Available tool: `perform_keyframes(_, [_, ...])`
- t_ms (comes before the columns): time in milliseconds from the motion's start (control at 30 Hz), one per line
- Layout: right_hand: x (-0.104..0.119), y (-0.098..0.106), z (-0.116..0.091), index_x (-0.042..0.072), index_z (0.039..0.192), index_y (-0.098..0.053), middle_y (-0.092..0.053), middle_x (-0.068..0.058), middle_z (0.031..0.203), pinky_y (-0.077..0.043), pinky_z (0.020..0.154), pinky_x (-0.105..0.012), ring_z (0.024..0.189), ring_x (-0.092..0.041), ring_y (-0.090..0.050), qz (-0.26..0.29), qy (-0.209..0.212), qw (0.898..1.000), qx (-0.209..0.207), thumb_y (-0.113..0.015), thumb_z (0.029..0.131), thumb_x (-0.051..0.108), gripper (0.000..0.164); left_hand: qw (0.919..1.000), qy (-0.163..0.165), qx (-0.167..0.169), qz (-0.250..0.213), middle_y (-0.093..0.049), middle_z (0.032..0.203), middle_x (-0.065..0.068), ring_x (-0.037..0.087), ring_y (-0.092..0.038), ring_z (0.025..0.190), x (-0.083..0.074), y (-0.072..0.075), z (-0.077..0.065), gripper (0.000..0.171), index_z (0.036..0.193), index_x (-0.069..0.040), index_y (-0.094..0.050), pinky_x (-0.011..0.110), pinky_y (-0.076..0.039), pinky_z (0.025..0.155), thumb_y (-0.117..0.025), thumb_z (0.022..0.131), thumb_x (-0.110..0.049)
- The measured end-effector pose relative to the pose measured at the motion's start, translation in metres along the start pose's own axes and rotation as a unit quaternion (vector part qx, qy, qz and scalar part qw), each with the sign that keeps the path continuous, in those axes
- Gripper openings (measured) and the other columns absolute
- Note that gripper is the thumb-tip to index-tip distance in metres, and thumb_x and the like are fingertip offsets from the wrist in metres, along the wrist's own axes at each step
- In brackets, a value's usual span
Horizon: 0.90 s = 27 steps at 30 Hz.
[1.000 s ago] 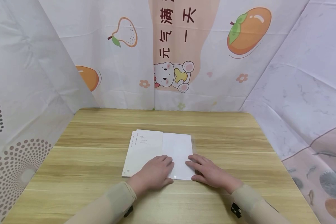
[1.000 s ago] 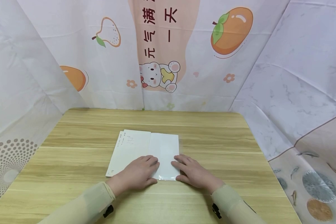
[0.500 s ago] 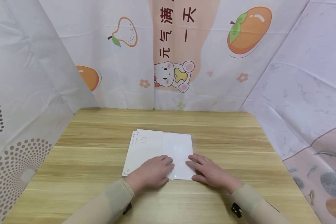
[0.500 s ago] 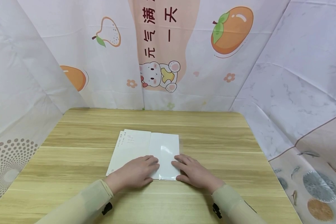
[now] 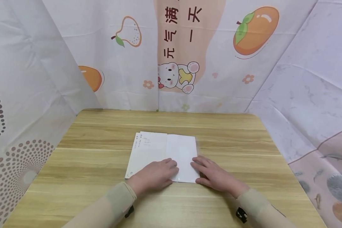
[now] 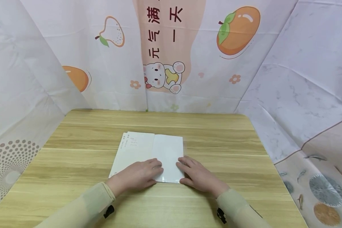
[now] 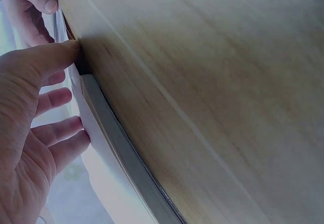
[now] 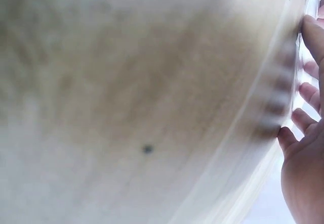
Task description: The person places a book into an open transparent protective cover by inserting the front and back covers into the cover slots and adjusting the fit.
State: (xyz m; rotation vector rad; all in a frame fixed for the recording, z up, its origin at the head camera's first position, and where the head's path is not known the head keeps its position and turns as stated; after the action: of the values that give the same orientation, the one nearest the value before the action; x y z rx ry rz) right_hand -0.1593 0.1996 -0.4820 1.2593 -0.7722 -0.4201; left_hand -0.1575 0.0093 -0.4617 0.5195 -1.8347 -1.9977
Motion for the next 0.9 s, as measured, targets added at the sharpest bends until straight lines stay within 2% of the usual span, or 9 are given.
perform_keyframes(167, [-0.001, 0.001, -0.002, 0.008, 0.153, -0.047, -0.032, -0.019, 0.163, -0.034, 0.116, -0.061, 0.149, -0.044, -0.030, 0.017, -0.029, 0.999, -0.008, -0.073, 0.095, 0.037, 0.070, 1.0000, -0.002, -0.007, -0.005, -0.058, 0.112, -0.004, 0.013, -0.055, 0.096, 0.000, 0.001, 0.000, 0.023, 0.108, -0.017, -0.063, 0.025, -0.054, 0.073, -0.075, 0.091, -0.027])
perform_keyframes(300, [-0.004, 0.002, -0.003, 0.011, 0.158, -0.040, -0.022, -0.020, 0.167, -0.033, 0.116, -0.061, 0.151, -0.045, -0.025, 0.051, -0.063, 0.997, -0.008, -0.071, 0.096, 0.038, 0.074, 0.9996, 0.008, -0.018, -0.018, -0.056, 0.113, -0.005, 0.013, -0.055, 0.097, 0.001, 0.002, -0.001, 0.018, 0.107, -0.017, -0.062, 0.026, -0.053, 0.069, -0.070, 0.091, -0.022])
perform_keyframes(533, [-0.013, 0.000, -0.002, 0.017, 0.164, -0.026, -0.017, -0.018, 0.169, -0.029, 0.118, -0.062, 0.154, -0.042, -0.020, 0.121, -0.131, 0.984, -0.009, -0.064, 0.098, 0.050, 0.082, 0.9984, 0.017, -0.044, -0.029, -0.056, 0.109, -0.005, 0.012, -0.055, 0.094, 0.001, 0.004, -0.001, 0.018, 0.108, -0.017, -0.059, 0.025, -0.052, 0.060, -0.064, 0.091, -0.017])
perform_keyframes(700, [-0.009, -0.001, -0.002, 0.016, 0.163, -0.028, -0.017, -0.022, 0.168, -0.026, 0.116, -0.068, 0.152, -0.050, -0.016, 0.116, -0.112, 0.987, 0.014, -0.071, 0.089, 0.059, 0.096, 0.9975, 0.023, -0.054, -0.040, -0.056, 0.110, -0.005, 0.011, -0.054, 0.089, 0.002, 0.006, -0.002, 0.017, 0.108, -0.017, -0.057, 0.024, -0.050, 0.057, -0.062, 0.092, -0.016])
perform_keyframes(800, [-0.005, -0.002, -0.003, 0.018, 0.163, -0.028, -0.016, -0.024, 0.168, -0.025, 0.116, -0.070, 0.151, -0.052, -0.016, 0.096, -0.087, 0.991, 0.029, -0.076, 0.086, 0.056, 0.098, 0.9972, 0.023, -0.057, -0.042, -0.057, 0.113, -0.005, 0.010, -0.056, 0.089, 0.003, 0.005, -0.002, 0.019, 0.110, -0.017, -0.057, 0.023, -0.050, 0.057, -0.062, 0.091, -0.016])
perform_keyframes(900, [-0.004, -0.002, -0.003, 0.019, 0.164, -0.027, -0.015, -0.024, 0.168, -0.027, 0.116, -0.066, 0.152, -0.049, -0.019, 0.080, -0.073, 0.994, 0.017, -0.079, 0.087, 0.048, 0.097, 0.9973, 0.023, -0.058, -0.040, -0.057, 0.115, -0.005, 0.010, -0.057, 0.090, 0.003, 0.005, -0.003, 0.019, 0.111, -0.017, -0.058, 0.024, -0.051, 0.057, -0.062, 0.092, -0.017])
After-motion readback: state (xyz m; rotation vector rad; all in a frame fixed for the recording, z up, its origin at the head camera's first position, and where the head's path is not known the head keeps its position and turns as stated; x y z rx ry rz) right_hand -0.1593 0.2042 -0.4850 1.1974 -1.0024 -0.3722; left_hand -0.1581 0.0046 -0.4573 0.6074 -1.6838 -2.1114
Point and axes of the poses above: each hand's wrist, its own z-axis towards the middle knuckle, its own y-axis out of the back of the hand, x = y × z, the point moved 7 cm from there along z, towards the middle knuckle
